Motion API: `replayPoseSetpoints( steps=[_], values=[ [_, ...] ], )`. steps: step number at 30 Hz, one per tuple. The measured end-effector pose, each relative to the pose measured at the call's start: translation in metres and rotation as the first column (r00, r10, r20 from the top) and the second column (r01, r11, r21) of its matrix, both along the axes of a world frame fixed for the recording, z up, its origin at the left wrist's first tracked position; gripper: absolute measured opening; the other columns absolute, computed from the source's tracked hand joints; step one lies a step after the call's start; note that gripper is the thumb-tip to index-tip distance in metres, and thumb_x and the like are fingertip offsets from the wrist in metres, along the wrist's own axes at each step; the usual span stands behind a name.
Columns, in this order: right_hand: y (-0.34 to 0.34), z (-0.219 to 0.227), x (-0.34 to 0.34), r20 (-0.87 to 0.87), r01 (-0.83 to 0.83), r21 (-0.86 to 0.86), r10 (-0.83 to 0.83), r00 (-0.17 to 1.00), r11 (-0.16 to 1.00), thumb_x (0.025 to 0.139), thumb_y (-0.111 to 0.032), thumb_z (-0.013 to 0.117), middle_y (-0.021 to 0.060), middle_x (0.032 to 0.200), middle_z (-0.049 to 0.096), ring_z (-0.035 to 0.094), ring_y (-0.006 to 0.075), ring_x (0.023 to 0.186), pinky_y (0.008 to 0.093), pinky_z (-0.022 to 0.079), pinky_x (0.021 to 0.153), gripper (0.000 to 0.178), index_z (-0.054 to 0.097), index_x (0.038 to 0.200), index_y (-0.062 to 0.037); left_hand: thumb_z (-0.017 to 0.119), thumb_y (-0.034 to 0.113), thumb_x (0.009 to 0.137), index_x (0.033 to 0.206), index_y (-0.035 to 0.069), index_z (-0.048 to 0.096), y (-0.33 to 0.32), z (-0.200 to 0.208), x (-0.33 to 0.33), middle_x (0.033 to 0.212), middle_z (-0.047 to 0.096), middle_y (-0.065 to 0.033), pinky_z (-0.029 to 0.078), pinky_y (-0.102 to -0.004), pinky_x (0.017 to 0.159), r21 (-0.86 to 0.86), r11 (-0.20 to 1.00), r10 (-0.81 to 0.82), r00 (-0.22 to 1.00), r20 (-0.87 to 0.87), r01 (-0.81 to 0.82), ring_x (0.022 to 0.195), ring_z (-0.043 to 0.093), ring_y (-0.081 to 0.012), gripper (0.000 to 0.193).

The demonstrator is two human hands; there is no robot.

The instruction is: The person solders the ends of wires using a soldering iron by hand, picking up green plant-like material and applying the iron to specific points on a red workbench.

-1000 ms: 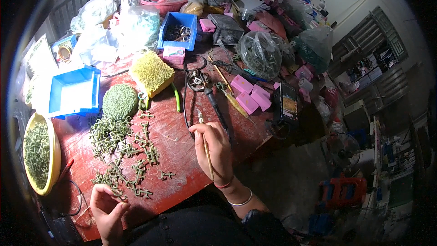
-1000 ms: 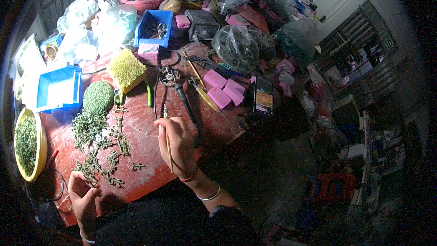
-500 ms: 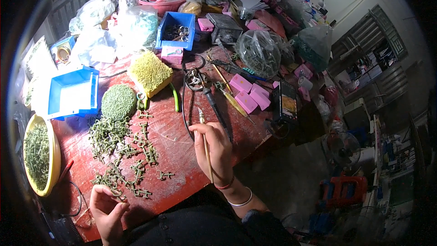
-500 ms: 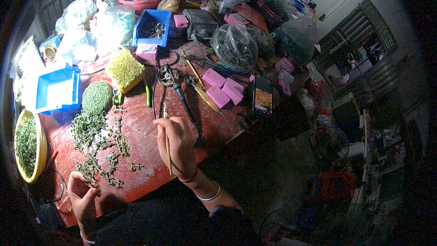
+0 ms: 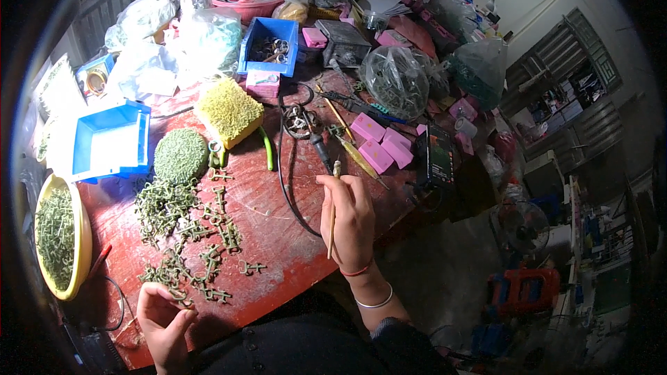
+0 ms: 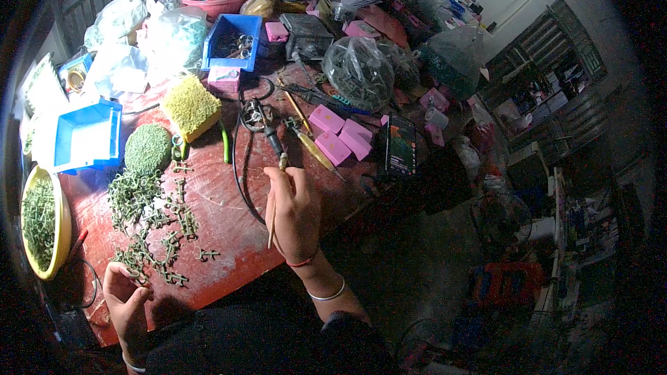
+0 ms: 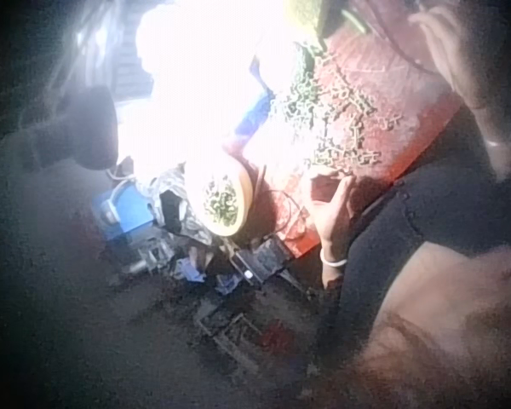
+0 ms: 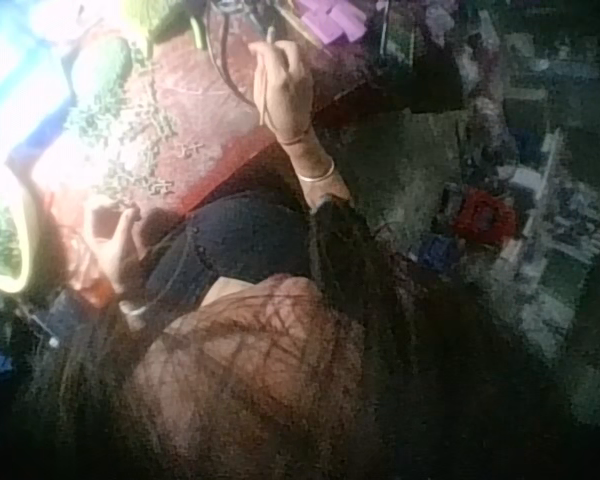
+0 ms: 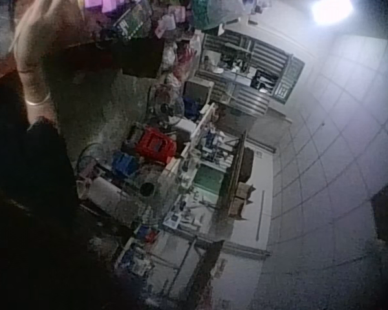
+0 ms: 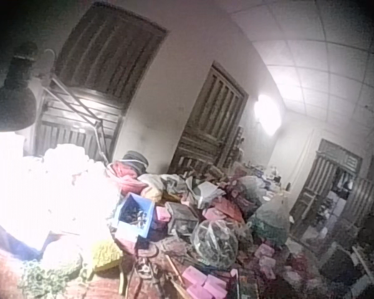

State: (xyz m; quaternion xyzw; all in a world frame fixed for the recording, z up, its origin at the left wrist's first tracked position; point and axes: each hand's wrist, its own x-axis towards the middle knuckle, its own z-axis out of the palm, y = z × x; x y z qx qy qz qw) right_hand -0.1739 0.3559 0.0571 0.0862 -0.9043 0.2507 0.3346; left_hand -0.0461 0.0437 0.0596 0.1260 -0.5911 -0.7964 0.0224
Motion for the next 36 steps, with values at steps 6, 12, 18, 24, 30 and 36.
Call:
replayPoseSetpoints(
  steps=[6,12,18,24,30,36],
  values=[
    [-0.003,-0.001,0.002,0.06,-0.033,-0.045,0.035,0.998,0.998,0.093,-0.006,0.073,0.0122,0.088,0.059,0.062,0.0288,0.072,0.0371,0.05,0.065,0.009,0.068,0.098,-0.0007,0.077,-0.01,0.074,0.104,0.005,0.05,-0.002,0.001,0.0,0.093,0.057,-0.0016,0.05,-0.0227,0.076,-0.007,1.0,-0.015,1.0,0.001,0.015,0.084,0.061,-0.0105,0.043],
    [-0.008,0.002,0.003,0.031,-0.052,-0.117,0.056,0.998,0.992,0.094,-0.006,0.071,0.0123,0.088,0.061,0.062,0.029,0.072,0.0371,0.05,0.064,0.008,0.068,0.098,0.0,0.078,-0.01,0.074,0.104,0.005,0.051,-0.003,0.0,0.001,0.093,0.055,-0.001,0.049,-0.0222,0.076,-0.019,1.0,-0.006,1.0,0.004,0.006,0.083,0.06,-0.0099,0.043],
    [-0.006,0.003,0.005,0.054,-0.073,-0.077,0.077,0.996,0.994,0.096,-0.011,0.069,0.0129,0.094,0.06,0.065,0.0294,0.082,0.0375,0.053,0.069,0.012,0.066,0.104,-0.0023,0.078,-0.009,0.075,0.104,0.005,0.051,-0.002,-0.003,0.002,0.094,0.055,-0.001,0.049,-0.0226,0.077,-0.014,1.0,-0.007,1.0,0.004,0.007,0.084,0.059,-0.0098,0.043],
    [-0.007,0.006,0.007,0.068,-0.097,-0.116,0.105,0.992,0.988,0.095,-0.01,0.07,0.013,0.094,0.06,0.062,0.03,0.084,0.0392,0.051,0.073,0.012,0.066,0.103,-0.0021,0.071,-0.009,0.079,0.105,0.007,0.048,-0.003,-0.011,0.003,0.092,0.055,-0.0009,0.052,-0.0241,0.068,-0.065,0.998,-0.006,0.997,-0.075,0.001,0.081,0.059,-0.0104,0.038],
    [-0.012,0.016,0.018,0.085,-0.246,-0.298,0.282,0.956,0.922,0.099,-0.011,0.063,0.0136,0.094,0.062,0.062,0.0286,0.084,0.0388,0.05,0.076,0.019,0.065,0.114,0.0008,0.077,-0.007,0.075,0.104,0.005,0.052,0.001,-0.001,-0.002,0.094,0.054,-0.001,0.047,-0.0221,0.076,-0.051,0.999,-0.012,1.0,0.006,0.012,0.085,0.057,-0.0093,0.04],
    [-0.036,0.011,0.04,0.204,-0.38,-0.6,0.594,0.778,0.704,0.108,-0.037,0.049,0.015,0.102,0.066,0.064,0.0243,0.089,0.0358,0.05,0.083,0.044,0.058,0.128,0.0007,0.075,-0.007,0.085,0.107,0.003,0.057,0.0,0.011,-0.009,0.098,0.062,-0.0052,0.058,-0.0266,0.076,-0.021,0.998,-0.05,0.995,0.081,0.052,0.088,0.065,-0.0122,0.03]
  ],
)
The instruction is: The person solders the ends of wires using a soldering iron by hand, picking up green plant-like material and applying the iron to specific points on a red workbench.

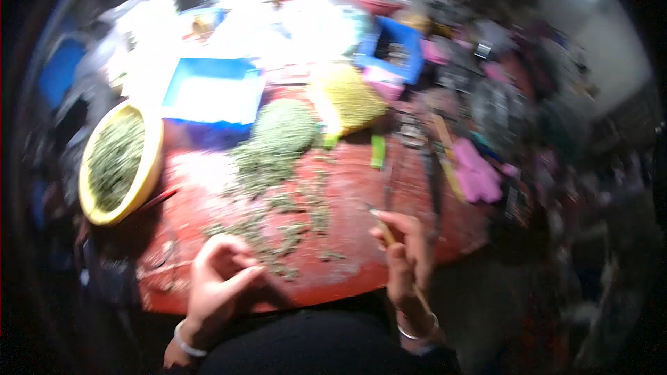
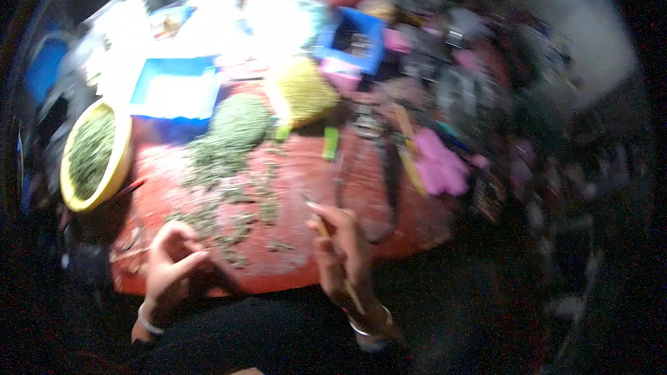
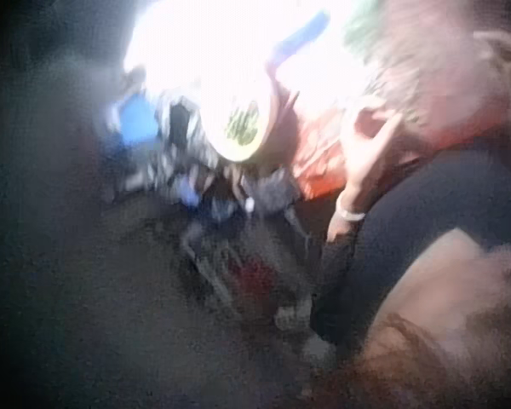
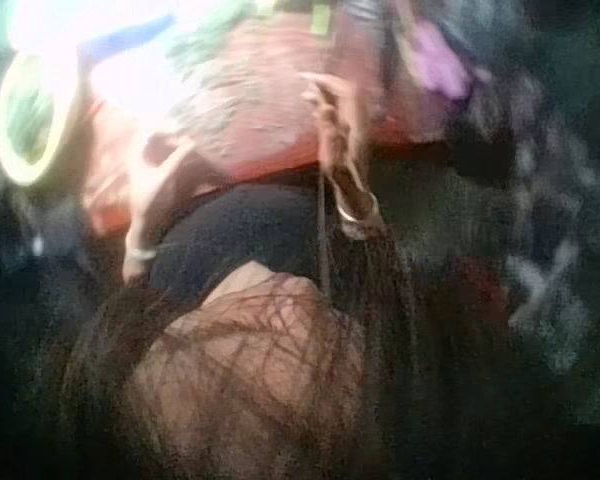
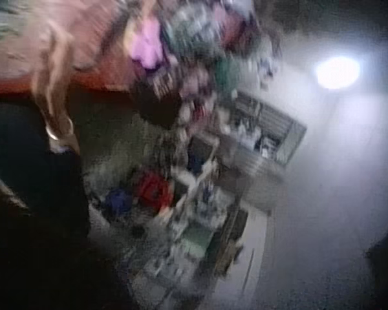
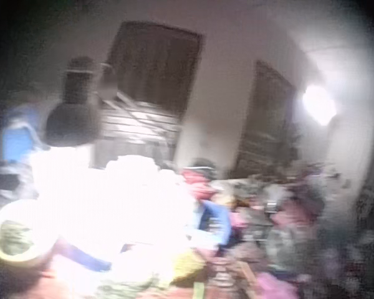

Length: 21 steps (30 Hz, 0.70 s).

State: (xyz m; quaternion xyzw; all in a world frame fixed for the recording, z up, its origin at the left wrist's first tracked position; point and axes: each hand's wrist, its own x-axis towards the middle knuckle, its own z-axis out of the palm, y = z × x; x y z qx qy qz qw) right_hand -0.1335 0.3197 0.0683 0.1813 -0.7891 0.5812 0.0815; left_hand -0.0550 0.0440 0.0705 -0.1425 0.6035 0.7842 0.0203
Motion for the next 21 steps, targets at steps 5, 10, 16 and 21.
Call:
replayPoseSetpoints(
  steps=[5,10,16,21],
  values=[
    [-0.011,-0.014,0.019,0.031,-0.145,-0.146,0.151,0.988,0.979,0.092,-0.002,0.063,0.0087,0.103,0.058,0.06,0.0138,0.091,0.0242,0.047,0.082,0.022,0.06,0.114,0.0029,0.073,-0.005,0.089,0.115,0.0,0.057,0.0,0.0,0.002,0.09,0.068,-0.0089,0.059,-0.0281,0.072,0.207,0.978,-0.044,0.998,0.052,0.032,0.08,0.069,-0.0146,0.031],
    [-0.034,-0.008,0.021,0.056,-0.236,-0.361,0.273,0.96,0.902,0.084,0.006,0.07,0.011,0.09,0.066,0.064,0.0174,0.082,0.0278,0.051,0.076,0.024,0.065,0.107,0.0028,0.072,-0.002,0.093,0.12,-0.002,0.056,0.0,0.001,0.006,0.093,0.069,-0.0086,0.059,-0.0277,0.071,0.259,0.964,-0.08,0.992,0.097,0.052,0.081,0.068,-0.0139,0.031],
    [-0.046,0.004,0.028,0.305,-0.138,-0.314,0.238,0.922,0.939,0.098,-0.001,0.064,0.0144,0.097,0.072,0.072,0.0184,0.087,0.029,0.058,0.08,0.013,0.065,0.11,0.006,0.071,0.001,0.094,0.12,-0.002,0.056,-0.002,0.0,0.006,0.091,0.069,-0.0083,0.057,-0.027,0.071,0.287,0.955,-0.11,0.989,0.101,0.077,0.078,0.067,-0.0132,0.03],
    [-0.05,-0.002,0.024,0.293,-0.195,-0.393,0.323,0.9,0.899,0.098,0.002,0.065,0.0147,0.097,0.073,0.071,0.0176,0.089,0.0286,0.059,0.08,0.017,0.067,0.113,0.0072,0.071,0.001,0.094,0.119,-0.002,0.057,-0.002,0.002,0.006,0.09,0.069,-0.0078,0.055,-0.0264,0.069,0.272,0.957,-0.125,0.988,0.085,0.098,0.077,0.067,-0.0131,0.029]
  ],
)
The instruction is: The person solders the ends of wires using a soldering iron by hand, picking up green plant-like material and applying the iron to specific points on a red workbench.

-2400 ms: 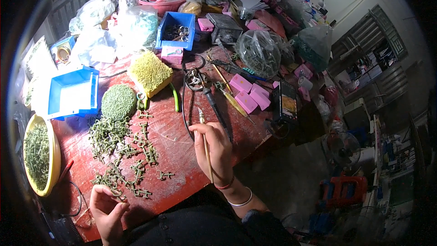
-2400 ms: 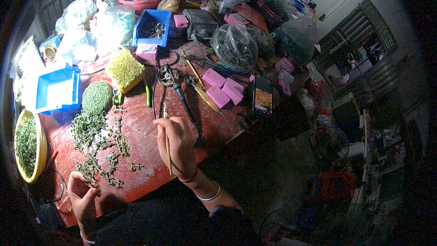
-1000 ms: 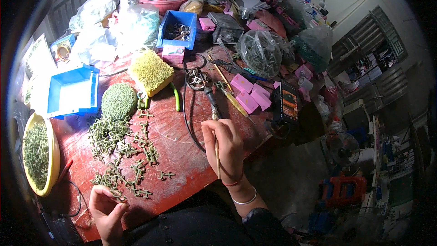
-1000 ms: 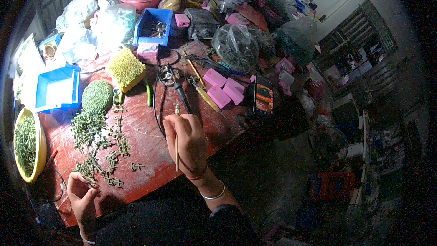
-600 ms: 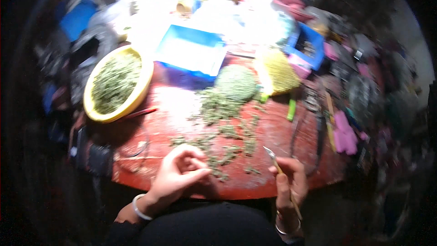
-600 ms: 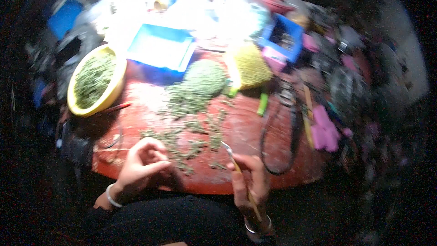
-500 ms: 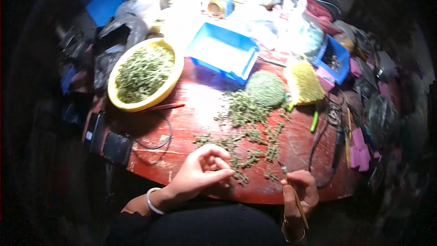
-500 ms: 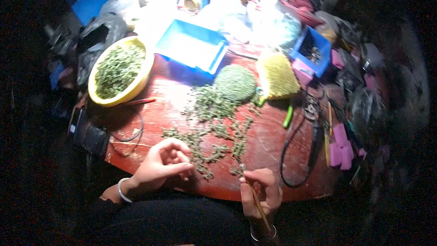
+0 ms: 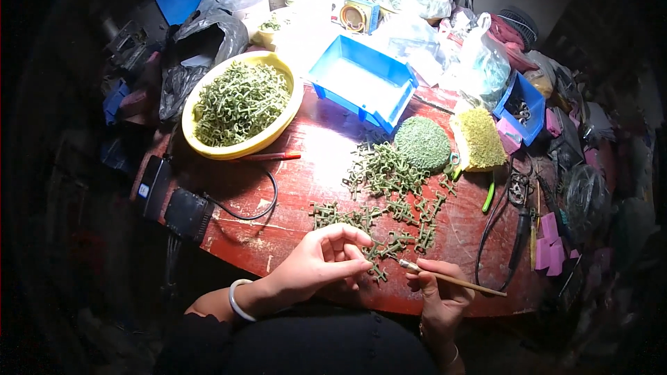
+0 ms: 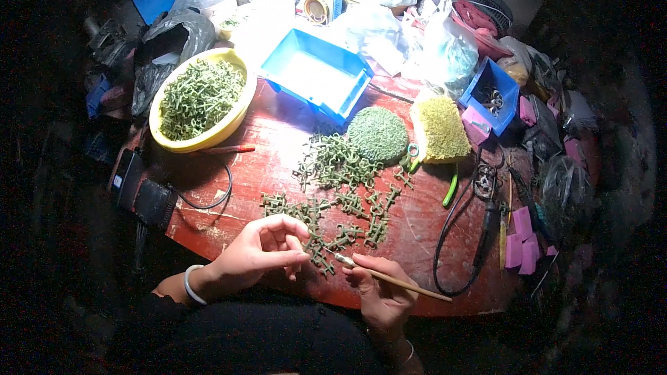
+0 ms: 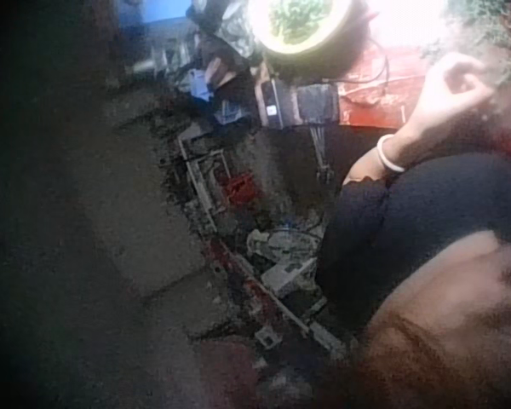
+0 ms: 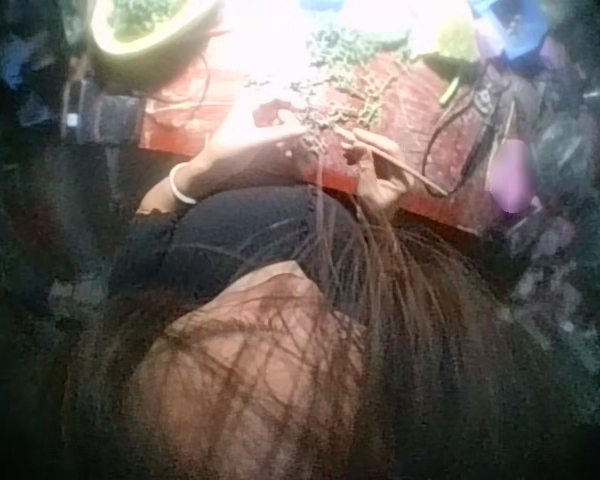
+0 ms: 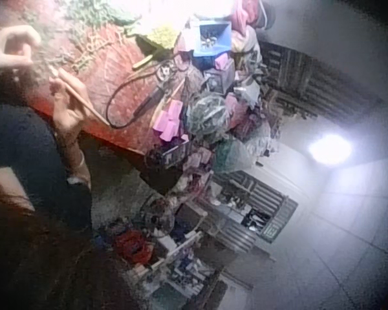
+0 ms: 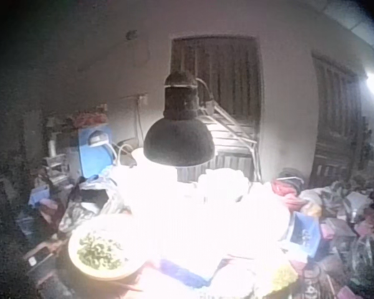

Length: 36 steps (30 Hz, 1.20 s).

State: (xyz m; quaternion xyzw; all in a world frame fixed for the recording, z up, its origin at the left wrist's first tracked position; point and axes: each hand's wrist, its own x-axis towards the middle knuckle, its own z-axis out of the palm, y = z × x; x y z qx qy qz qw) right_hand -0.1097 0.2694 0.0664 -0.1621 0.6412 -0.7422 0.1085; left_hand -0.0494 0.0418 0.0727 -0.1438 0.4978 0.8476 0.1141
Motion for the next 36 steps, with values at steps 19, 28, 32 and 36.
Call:
replayPoseSetpoints(
  steps=[19,28,32,36],
  values=[
    [0.0,-0.001,-0.005,-0.375,-0.009,0.195,0.083,0.923,0.981,0.094,-0.003,0.072,0.0149,0.091,0.068,0.066,0.0174,0.081,0.0256,0.054,0.073,0.016,0.068,0.106,0.008,0.074,0.006,0.093,0.123,-0.002,0.06,-0.003,-0.009,0.001,0.097,0.069,-0.0076,0.059,-0.0269,0.072,0.205,0.978,-0.042,0.997,0.071,0.026,0.083,0.068,-0.0124,0.034],
    [-0.005,0.004,-0.006,-0.451,0.071,0.219,0.037,0.892,0.973,0.093,-0.003,0.073,0.0149,0.09,0.069,0.066,0.019,0.081,0.028,0.053,0.072,0.016,0.069,0.105,0.0069,0.073,0.003,0.093,0.126,-0.004,0.06,-0.007,-0.013,-0.001,0.099,0.07,-0.0096,0.057,-0.0263,0.071,0.399,0.917,-0.08,0.981,0.176,0.003,0.084,0.067,-0.0141,0.037],
    [-0.003,0.003,-0.005,-0.446,0.051,0.221,0.055,0.893,0.974,0.092,-0.003,0.074,0.015,0.09,0.069,0.065,0.0198,0.08,0.0286,0.052,0.071,0.016,0.07,0.104,0.0055,0.073,0.002,0.092,0.125,-0.004,0.06,-0.007,-0.013,-0.001,0.098,0.07,-0.009,0.056,-0.0258,0.071,0.4,0.916,-0.074,0.977,0.2,-0.013,0.083,0.067,-0.0137,0.036],
    [-0.006,0.007,-0.008,-0.487,-0.023,0.217,0.128,0.864,0.976,0.092,-0.004,0.074,0.0149,0.09,0.069,0.065,0.0211,0.08,0.0289,0.052,0.07,0.016,0.07,0.104,0.0043,0.074,0.003,0.092,0.123,-0.004,0.06,-0.007,-0.012,-0.002,0.098,0.07,-0.0085,0.056,-0.0259,0.072,0.408,0.913,-0.067,0.978,0.196,-0.019,0.083,0.066,-0.0135,0.035]
  ],
)
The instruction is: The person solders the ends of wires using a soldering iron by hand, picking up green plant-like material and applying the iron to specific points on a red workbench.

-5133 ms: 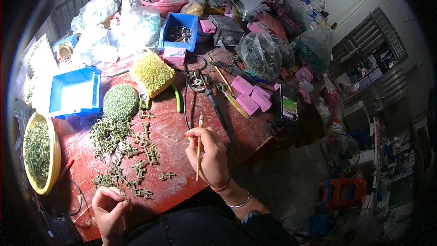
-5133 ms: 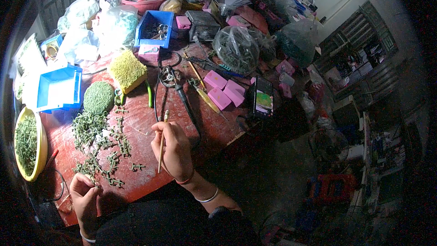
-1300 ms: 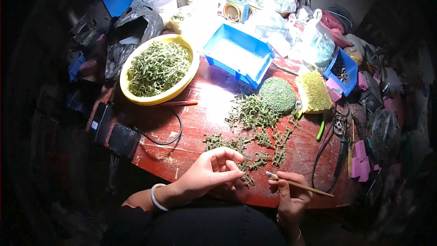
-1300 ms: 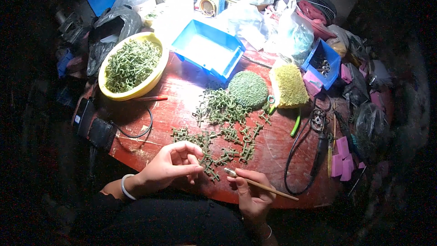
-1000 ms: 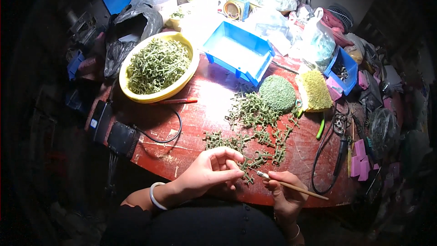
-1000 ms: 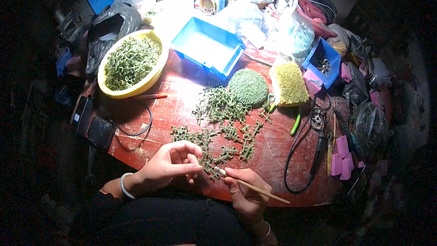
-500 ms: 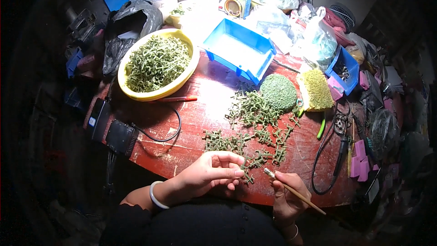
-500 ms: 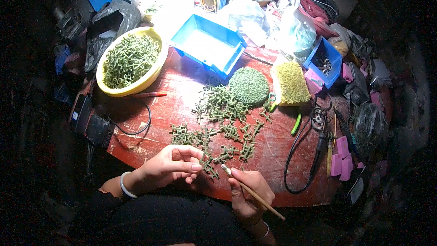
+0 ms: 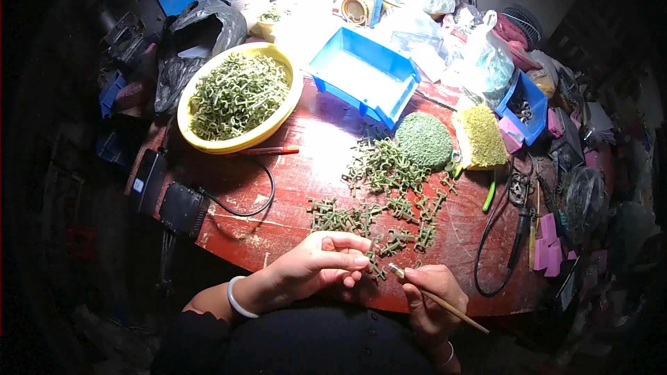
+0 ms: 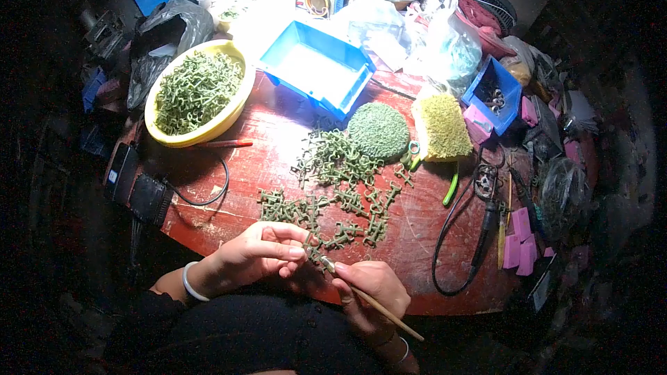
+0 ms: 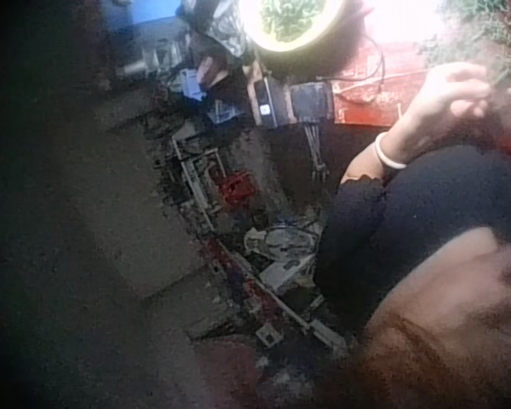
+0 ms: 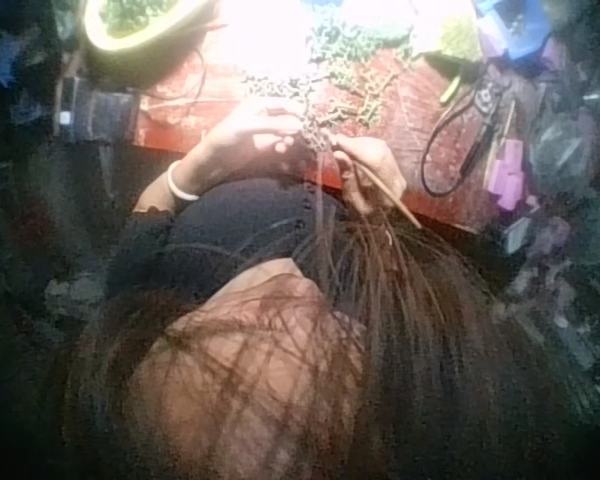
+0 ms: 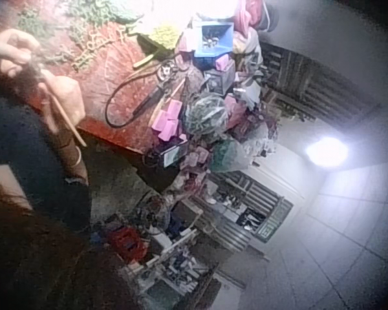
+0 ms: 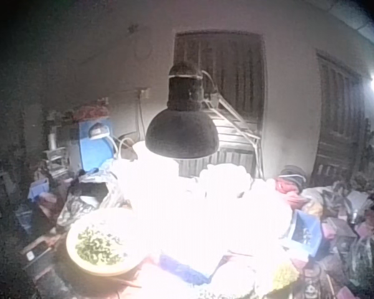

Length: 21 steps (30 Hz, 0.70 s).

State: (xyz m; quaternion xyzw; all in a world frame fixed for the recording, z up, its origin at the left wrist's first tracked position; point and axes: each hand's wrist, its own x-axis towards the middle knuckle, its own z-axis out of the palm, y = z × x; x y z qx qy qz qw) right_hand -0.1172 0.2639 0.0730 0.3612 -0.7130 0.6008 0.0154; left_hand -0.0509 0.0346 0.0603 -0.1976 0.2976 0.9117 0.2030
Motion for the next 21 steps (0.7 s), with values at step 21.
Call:
replayPoseSetpoints(
  steps=[21],
  values=[
    [0.004,0.0,0.0,-0.005,0.092,0.074,-0.092,0.996,0.993,0.094,-0.004,0.071,0.0148,0.087,0.07,0.067,0.0209,0.08,0.0298,0.053,0.071,0.014,0.069,0.105,0.0048,0.073,0.006,0.094,0.125,-0.002,0.059,0.001,0.008,0.003,0.095,0.068,-0.006,0.058,-0.026,0.071,-0.195,0.98,-0.051,0.99,-0.131,0.025,0.078,0.066,-0.0107,0.034]
  ],
)
